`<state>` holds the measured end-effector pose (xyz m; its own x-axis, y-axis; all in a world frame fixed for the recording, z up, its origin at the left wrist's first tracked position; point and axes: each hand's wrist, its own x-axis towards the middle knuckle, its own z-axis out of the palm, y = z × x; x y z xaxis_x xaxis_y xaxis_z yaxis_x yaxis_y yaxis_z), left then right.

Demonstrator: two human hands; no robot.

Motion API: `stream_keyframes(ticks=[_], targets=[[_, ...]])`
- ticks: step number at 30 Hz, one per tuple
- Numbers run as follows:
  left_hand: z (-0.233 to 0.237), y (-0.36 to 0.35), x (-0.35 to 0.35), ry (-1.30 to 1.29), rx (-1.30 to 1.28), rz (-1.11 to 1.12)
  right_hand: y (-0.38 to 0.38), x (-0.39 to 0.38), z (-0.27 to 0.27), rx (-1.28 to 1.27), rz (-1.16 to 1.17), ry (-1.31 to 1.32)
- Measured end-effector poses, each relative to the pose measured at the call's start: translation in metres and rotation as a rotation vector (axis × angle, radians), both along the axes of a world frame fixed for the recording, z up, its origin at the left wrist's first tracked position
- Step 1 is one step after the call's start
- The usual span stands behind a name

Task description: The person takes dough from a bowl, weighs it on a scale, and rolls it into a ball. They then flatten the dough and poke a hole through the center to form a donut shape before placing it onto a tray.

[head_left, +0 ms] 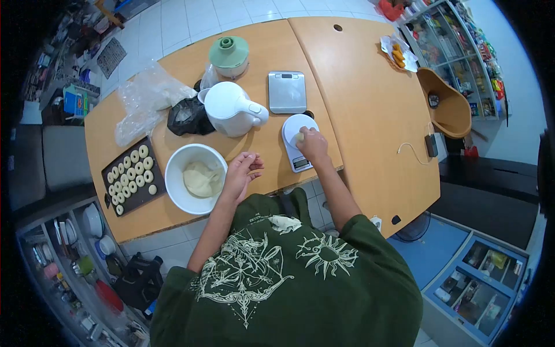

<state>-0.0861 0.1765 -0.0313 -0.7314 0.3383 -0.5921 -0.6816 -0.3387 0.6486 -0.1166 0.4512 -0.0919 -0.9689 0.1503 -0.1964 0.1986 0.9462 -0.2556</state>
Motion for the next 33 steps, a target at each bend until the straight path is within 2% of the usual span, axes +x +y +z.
stream_keyframes(ticks=[2, 4, 6, 7, 8, 9, 10, 11, 12, 13, 14, 19, 21, 23, 24, 26, 27, 28, 30, 31, 33], targets=[[0.002, -0.003, 0.005, 0.005, 0.026, 0.000, -0.002, -0.002, 0.002, -0.020, -0.011, -0.010], [0.004, -0.006, 0.010, 0.010, 0.045, 0.012, -0.001, 0.001, 0.005, -0.130, -0.088, 0.123], [0.004, -0.008, 0.015, -0.004, 0.144, 0.019, -0.004, 0.009, 0.018, -0.285, -0.011, 0.229], [-0.007, -0.008, 0.017, -0.042, 0.218, 0.049, -0.014, 0.013, 0.033, -0.384, 0.052, 0.273], [-0.016, -0.009, 0.019, -0.074, 0.290, 0.087, -0.035, 0.018, 0.063, -0.528, 0.044, 0.191], [-0.005, -0.009, 0.016, -0.168, 0.329, 0.093, -0.057, 0.025, 0.099, -0.668, 0.037, 0.102], [0.006, -0.011, 0.014, -0.264, 0.373, 0.096, -0.077, 0.033, 0.128, -0.690, 0.123, 0.066], [0.007, -0.014, 0.015, -0.253, 0.361, 0.134, -0.094, 0.041, 0.146, -0.706, 0.203, 0.035], [0.008, -0.016, 0.016, -0.260, 0.546, 0.132, -0.111, 0.050, 0.150, -0.717, 0.231, 0.030], [0.012, -0.020, 0.015, -0.261, 0.735, 0.119, -0.127, 0.058, 0.153, -0.688, 0.361, 0.088], [0.016, -0.024, 0.017, -0.249, 0.736, 0.131, -0.141, 0.063, 0.155, -0.654, 0.484, 0.149], [0.052, -0.050, 0.028, -0.140, 0.700, 0.198, -0.186, 0.071, 0.173, -0.450, 0.657, 0.219], [0.048, -0.064, 0.033, -0.080, 0.673, 0.239, -0.196, 0.070, 0.189, -0.399, 0.739, 0.239], [0.027, -0.078, 0.037, 0.057, 1.126, 0.161, -0.204, 0.065, 0.203, -0.530, 0.691, 0.197], [0.036, -0.081, 0.040, 0.068, 1.132, 0.169, -0.213, 0.060, 0.205, -0.524, 0.705, 0.197], [0.064, -0.076, 0.048, 0.150, 0.562, 0.253, -0.235, 0.048, 0.203, -0.333, 0.702, 0.475], [0.048, -0.062, 0.053, 0.196, 0.573, 0.299, -0.249, 0.049, 0.189, -0.300, 0.704, 0.377], [0.054, -0.072, 0.048, 0.212, 0.578, 0.317, -0.263, 0.050, 0.180, -0.297, 0.728, 0.383], [0.067, -0.104, 0.039, 0.208, 0.777, 0.283, -0.283, 0.053, 0.171, -0.468, 0.804, 0.331], [0.076, -0.121, 0.035, 0.200, 0.875, 0.255, -0.288, 0.061, 0.185, -0.361, 0.896, 0.288], [0.090, -0.139, 0.032, 0.172, 1.082, 0.185, -0.286, 0.063, 0.196, -0.256, 0.885, 0.296]])
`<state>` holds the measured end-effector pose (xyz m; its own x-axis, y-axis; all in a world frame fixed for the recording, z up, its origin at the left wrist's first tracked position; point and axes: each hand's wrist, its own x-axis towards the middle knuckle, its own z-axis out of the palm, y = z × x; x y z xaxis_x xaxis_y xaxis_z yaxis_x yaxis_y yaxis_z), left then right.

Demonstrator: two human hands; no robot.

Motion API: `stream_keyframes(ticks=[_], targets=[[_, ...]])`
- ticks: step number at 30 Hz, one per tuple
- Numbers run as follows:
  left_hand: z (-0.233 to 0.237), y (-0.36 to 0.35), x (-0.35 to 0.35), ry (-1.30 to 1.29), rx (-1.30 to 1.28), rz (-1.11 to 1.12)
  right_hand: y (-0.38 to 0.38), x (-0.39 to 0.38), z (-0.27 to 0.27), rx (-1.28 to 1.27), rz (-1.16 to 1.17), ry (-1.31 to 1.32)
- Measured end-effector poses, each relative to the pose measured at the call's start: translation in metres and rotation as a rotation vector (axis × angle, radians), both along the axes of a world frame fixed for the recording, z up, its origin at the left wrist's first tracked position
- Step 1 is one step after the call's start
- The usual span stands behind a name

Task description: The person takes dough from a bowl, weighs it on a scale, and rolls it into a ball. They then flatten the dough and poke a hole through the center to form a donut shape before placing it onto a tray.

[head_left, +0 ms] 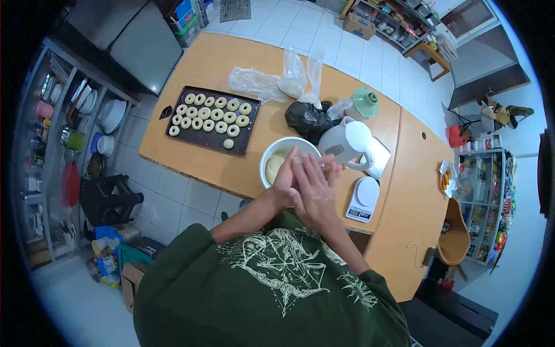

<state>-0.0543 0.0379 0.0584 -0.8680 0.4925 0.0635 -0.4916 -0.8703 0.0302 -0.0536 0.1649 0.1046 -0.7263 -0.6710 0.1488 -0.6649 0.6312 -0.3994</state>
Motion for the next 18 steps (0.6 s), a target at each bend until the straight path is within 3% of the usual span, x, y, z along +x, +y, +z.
stream_keyframes(ticks=[1, 3, 4, 5, 7, 9, 11, 12, 13, 15, 17, 18], targets=[[0.005, 0.001, 0.003, 0.006, 0.011, 0.008, 0.001, -0.004, 0.004, 0.076, -0.027, 0.049], [0.014, 0.010, 0.028, -0.242, -0.293, -0.064, -0.006, -0.012, 0.004, 0.098, -0.058, 0.054], [0.020, 0.025, 0.029, -0.191, -0.270, 0.104, -0.017, -0.010, 0.003, 0.002, -0.003, -0.013], [0.009, 0.018, 0.026, -0.200, -0.269, 0.122, -0.029, -0.007, 0.001, -0.095, 0.052, -0.084], [-0.020, -0.002, 0.009, 0.102, 0.092, -0.026, -0.042, 0.008, 0.005, -0.041, 0.120, -0.097], [-0.017, -0.017, 0.009, 0.187, -0.001, 0.057, -0.034, 0.002, 0.003, 0.029, 0.101, 0.064], [0.010, -0.024, 0.029, -0.263, -0.154, -0.072, -0.036, -0.011, 0.012, 0.110, 0.009, 0.078], [-0.022, -0.009, 0.035, -0.143, 0.384, -0.113, -0.040, -0.014, 0.012, 0.046, -0.019, 0.045], [-0.030, -0.004, 0.031, -0.140, 0.386, -0.111, -0.044, -0.018, 0.012, -0.017, -0.047, 0.016], [-0.038, 0.001, 0.026, 0.169, -0.126, 0.147, -0.068, -0.006, 0.007, -0.045, 0.056, -0.009], [-0.044, -0.023, 0.014, 0.098, -0.153, 0.152, -0.076, -0.005, 0.009, -0.071, 0.145, -0.032], [-0.048, -0.039, 0.006, 0.023, -0.178, 0.156, -0.074, -0.009, 0.016, -0.314, 0.131, -0.180]])
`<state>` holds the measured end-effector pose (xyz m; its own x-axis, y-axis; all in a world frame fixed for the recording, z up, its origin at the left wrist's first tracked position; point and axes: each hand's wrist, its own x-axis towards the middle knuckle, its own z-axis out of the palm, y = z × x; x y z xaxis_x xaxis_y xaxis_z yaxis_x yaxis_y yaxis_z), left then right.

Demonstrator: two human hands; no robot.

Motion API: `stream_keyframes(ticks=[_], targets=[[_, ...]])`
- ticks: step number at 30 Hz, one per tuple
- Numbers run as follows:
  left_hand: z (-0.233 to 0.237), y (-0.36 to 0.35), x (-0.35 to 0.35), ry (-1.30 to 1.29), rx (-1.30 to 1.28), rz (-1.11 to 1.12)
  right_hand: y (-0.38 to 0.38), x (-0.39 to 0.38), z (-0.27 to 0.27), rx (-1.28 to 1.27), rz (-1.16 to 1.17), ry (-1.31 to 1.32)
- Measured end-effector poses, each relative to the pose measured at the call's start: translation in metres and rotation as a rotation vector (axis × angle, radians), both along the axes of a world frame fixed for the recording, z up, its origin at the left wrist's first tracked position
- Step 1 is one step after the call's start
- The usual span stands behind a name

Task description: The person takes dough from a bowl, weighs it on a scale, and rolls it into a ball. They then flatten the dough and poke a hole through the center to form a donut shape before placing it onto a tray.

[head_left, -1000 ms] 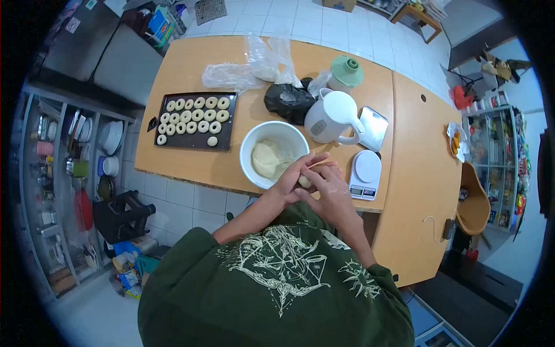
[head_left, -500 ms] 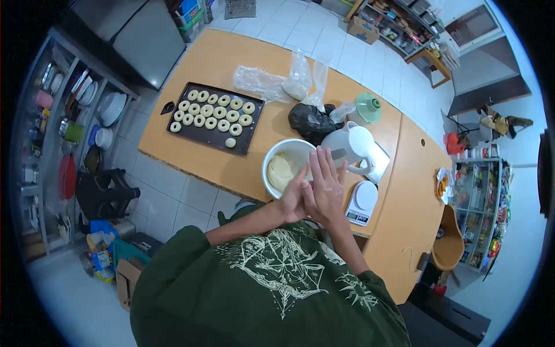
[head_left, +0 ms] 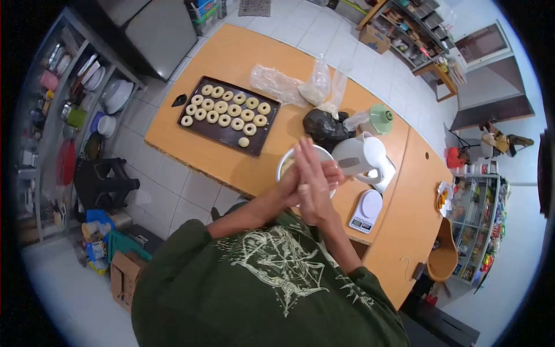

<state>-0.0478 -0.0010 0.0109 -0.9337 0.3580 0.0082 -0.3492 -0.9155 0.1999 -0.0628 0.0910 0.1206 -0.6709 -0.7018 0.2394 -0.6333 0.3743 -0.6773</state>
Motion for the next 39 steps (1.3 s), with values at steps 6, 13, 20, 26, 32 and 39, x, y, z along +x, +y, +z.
stream_keyframes(ticks=[6, 13, 20, 26, 32, 39], targets=[[0.041, -0.042, -0.003, -0.432, -0.066, 0.112, 0.026, -0.029, 0.014, -0.587, -0.244, -0.301], [0.015, -0.050, -0.017, 0.084, 0.253, -0.074, 0.021, -0.028, 0.009, -0.600, -0.208, -0.346], [0.037, -0.008, -0.021, -0.160, -0.108, 0.036, 0.002, -0.049, 0.004, 0.121, -0.185, 0.209], [0.014, -0.026, -0.021, 0.059, 0.161, -0.110, -0.027, -0.015, -0.036, 0.148, -0.022, 0.097], [0.036, -0.019, -0.002, -0.197, -0.047, -0.047, -0.017, -0.017, -0.034, 0.204, -0.185, 0.119], [0.033, -0.045, -0.007, -0.090, 0.072, -0.199, -0.005, -0.005, -0.044, 0.266, -0.285, 0.170]])
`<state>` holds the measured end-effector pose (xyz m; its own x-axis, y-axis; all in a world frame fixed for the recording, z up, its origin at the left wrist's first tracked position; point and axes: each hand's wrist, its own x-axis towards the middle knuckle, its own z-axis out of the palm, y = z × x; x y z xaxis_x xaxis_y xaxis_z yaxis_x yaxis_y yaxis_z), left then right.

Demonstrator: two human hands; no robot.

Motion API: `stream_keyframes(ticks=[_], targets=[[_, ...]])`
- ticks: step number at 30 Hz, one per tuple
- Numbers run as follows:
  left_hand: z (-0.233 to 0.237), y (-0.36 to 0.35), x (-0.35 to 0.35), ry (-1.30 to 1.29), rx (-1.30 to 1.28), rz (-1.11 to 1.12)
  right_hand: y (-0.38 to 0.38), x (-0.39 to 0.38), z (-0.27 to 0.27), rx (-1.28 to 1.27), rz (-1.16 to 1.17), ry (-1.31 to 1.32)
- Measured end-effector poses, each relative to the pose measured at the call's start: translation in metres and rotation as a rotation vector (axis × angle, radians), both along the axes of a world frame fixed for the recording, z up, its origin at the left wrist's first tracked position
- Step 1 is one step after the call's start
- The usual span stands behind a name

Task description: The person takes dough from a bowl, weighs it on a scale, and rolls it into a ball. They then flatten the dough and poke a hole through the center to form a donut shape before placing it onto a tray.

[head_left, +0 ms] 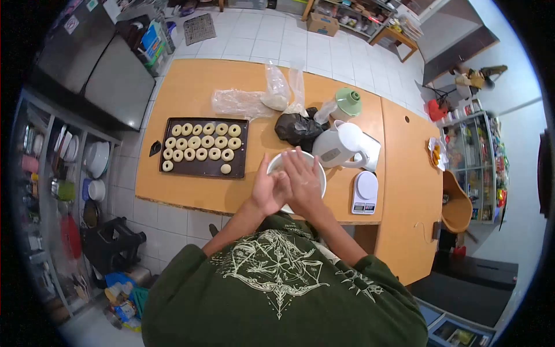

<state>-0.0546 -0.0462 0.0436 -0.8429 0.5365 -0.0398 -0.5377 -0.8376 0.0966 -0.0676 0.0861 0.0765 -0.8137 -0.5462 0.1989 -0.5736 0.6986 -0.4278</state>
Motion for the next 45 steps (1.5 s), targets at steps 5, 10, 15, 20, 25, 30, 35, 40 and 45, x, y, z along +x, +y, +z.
stream_keyframes(ticks=[5, 10, 15, 20, 25, 30, 35, 40, 45], targets=[[-0.011, 0.023, 0.010, -0.113, -0.116, 0.094, -0.013, 0.017, 0.002, -0.126, -0.022, -0.037], [-0.016, 0.013, 0.007, 0.017, -0.054, 0.062, -0.002, 0.008, 0.006, 0.011, -0.124, 0.072], [-0.035, 0.024, 0.013, 0.093, -0.010, 0.059, -0.010, 0.024, -0.003, -0.153, 0.058, -0.001], [-0.058, 0.018, -0.001, -0.150, -0.280, -0.032, 0.015, 0.004, 0.002, 0.015, -0.153, 0.198], [0.019, 0.017, 0.001, 0.090, -0.593, 0.006, 0.014, 0.014, -0.001, -0.145, 0.084, 0.043], [0.011, 0.031, 0.000, 0.048, -0.470, 0.040, 0.013, -0.004, 0.012, 0.033, -0.156, 0.134], [-0.039, 0.023, -0.011, 0.098, -0.335, 0.018, 0.022, 0.008, -0.011, -0.055, 0.014, 0.046], [0.000, 0.039, 0.008, 0.066, 0.493, -0.119, 0.009, 0.014, -0.023, 0.041, 0.019, -0.034], [-0.053, 0.026, -0.012, 0.157, 0.213, -0.143, 0.035, 0.011, 0.005, 0.029, -0.095, 0.072]])
